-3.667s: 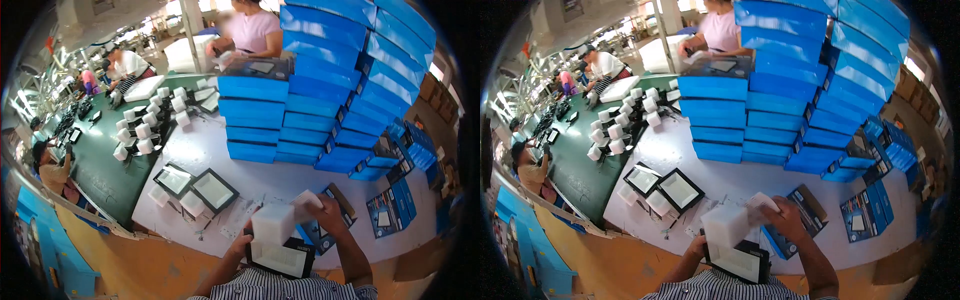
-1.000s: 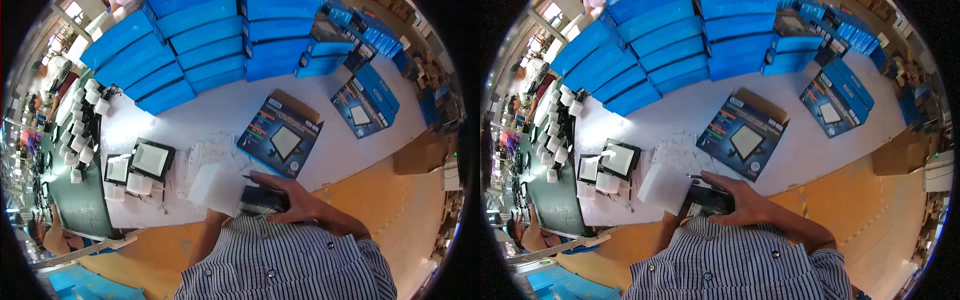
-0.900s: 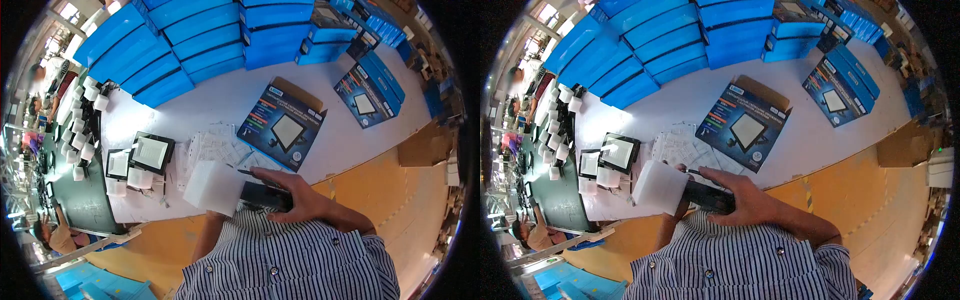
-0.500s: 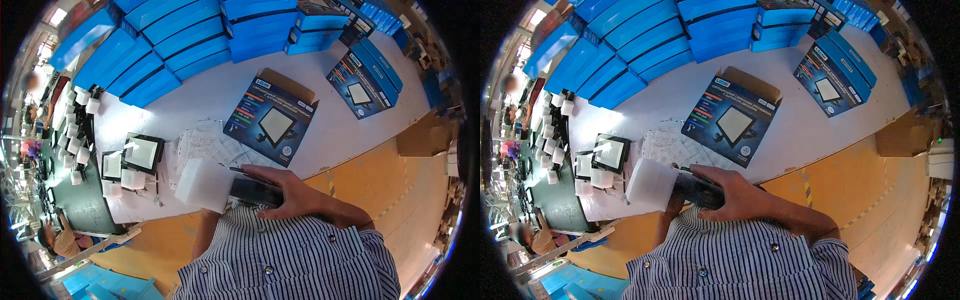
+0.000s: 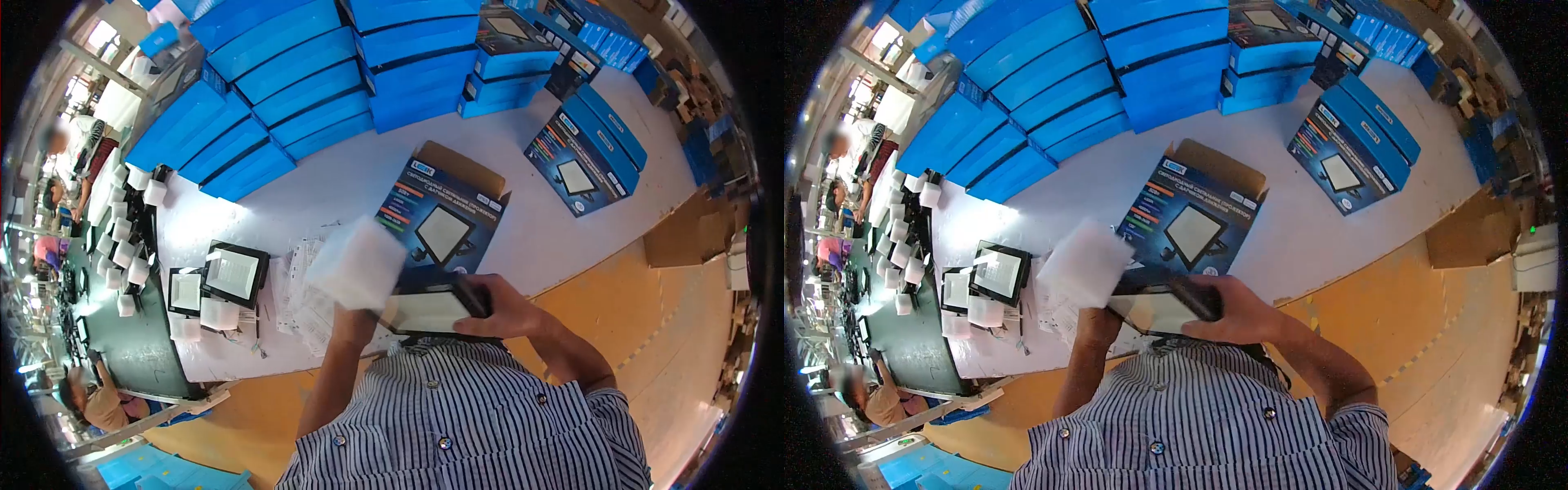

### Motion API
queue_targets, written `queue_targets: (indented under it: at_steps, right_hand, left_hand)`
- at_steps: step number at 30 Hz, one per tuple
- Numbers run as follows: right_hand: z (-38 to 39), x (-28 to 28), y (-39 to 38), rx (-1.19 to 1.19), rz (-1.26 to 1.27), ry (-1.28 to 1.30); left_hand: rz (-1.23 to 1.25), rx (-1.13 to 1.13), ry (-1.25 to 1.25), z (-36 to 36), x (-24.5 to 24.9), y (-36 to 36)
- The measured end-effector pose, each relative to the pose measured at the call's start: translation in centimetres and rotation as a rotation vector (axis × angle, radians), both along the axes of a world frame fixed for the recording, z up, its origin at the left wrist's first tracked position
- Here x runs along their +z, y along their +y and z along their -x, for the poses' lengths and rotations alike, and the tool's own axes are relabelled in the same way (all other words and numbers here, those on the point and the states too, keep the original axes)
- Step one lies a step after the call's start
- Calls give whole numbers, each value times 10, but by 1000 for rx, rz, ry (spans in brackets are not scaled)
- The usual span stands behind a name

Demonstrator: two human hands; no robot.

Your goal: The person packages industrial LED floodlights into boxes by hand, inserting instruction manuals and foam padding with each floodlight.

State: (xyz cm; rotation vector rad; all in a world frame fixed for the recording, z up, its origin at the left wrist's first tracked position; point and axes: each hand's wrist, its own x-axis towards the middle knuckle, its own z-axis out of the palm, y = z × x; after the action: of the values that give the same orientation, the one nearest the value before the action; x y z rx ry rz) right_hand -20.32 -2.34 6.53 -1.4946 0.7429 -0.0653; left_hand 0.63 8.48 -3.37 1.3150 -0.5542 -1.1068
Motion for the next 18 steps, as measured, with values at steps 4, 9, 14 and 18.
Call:
queue_targets:
  at_steps: [4,9,14,18]
  right_hand:
    - [32,-31,-30,-114,-151,-6]
    - [55,-62,-53,-384,-514,-245]
    - [87,-20,-90,-621,-408,-273]
    - [122,3,-140,-715,-108,-247]
  left_hand:
    - [-57,35,375,16,24,-24]
    - [-193,-173,41,27,35,-56]
    - [-229,-22,104,14,37,-111]
    - [-206,-55,-995,-19,0,-176]
